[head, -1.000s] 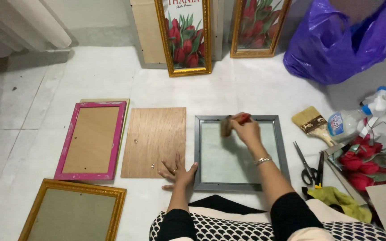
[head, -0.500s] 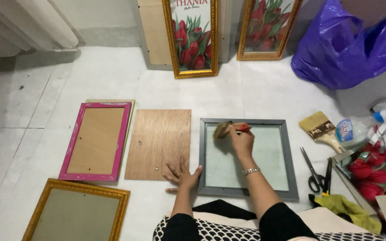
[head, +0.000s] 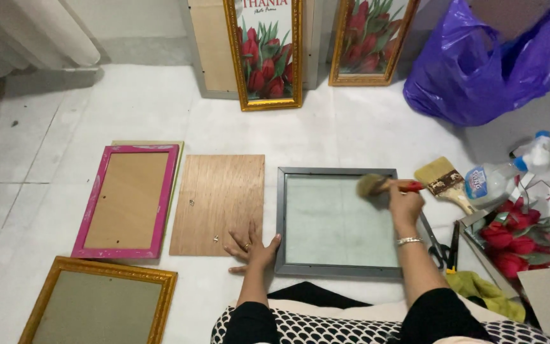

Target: Cleaning a glass pane with a brush and spray cleaner and then assembling it into a picture frame.

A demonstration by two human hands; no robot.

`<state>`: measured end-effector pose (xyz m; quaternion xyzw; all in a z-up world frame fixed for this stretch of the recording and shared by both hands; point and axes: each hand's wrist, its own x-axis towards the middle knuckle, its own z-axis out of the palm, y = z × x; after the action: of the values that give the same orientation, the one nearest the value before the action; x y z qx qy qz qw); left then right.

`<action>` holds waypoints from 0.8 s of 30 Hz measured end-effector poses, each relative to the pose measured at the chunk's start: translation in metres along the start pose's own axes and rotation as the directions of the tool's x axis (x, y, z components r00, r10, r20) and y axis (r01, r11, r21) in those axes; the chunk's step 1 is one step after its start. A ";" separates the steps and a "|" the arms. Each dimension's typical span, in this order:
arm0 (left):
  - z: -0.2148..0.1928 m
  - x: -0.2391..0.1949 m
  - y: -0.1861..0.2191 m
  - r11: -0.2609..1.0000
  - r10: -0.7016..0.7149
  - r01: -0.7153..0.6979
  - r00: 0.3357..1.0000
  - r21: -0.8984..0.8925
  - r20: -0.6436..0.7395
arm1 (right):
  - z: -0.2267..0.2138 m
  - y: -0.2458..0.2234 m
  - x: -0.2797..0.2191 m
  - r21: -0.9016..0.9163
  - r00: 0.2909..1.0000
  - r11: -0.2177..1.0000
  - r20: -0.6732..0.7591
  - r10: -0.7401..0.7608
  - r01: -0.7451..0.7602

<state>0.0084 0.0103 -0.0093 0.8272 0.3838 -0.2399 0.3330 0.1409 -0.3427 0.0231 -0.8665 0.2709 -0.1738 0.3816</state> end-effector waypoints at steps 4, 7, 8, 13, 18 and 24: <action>-0.007 -0.008 0.004 1.000 0.004 -0.004 1.000 -0.011 0.009 | -0.025 -0.017 0.021 -0.121 0.874 0.920 -0.288 -0.392 0.373; -0.008 -0.009 0.000 1.000 0.011 -0.010 1.000 -0.006 0.013 | -0.014 -0.048 0.008 0.026 0.983 0.998 0.174 -0.053 0.049; -0.009 -0.010 0.001 1.000 0.017 -0.017 1.000 -0.017 0.018 | -0.011 -0.048 0.009 0.012 0.968 0.998 0.242 -0.062 0.060; -0.006 -0.007 0.000 0.999 0.017 -0.016 1.000 -0.038 0.019 | -0.037 -0.028 0.053 -0.171 0.952 0.972 0.287 -0.110 0.164; -0.002 -0.003 0.000 1.000 0.018 -0.017 1.000 -0.023 0.019 | -0.020 -0.012 0.083 -0.294 0.928 0.928 0.353 -0.117 0.228; -0.005 -0.004 0.001 1.000 0.003 -0.002 1.000 -0.002 0.031 | -0.026 -0.059 0.048 -0.435 0.881 0.769 0.161 -0.445 0.468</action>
<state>0.0078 0.0119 -0.0026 0.8236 0.3778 -0.2518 0.3399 0.1854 -0.3527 0.0888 -0.9754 0.0762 -0.1706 0.1171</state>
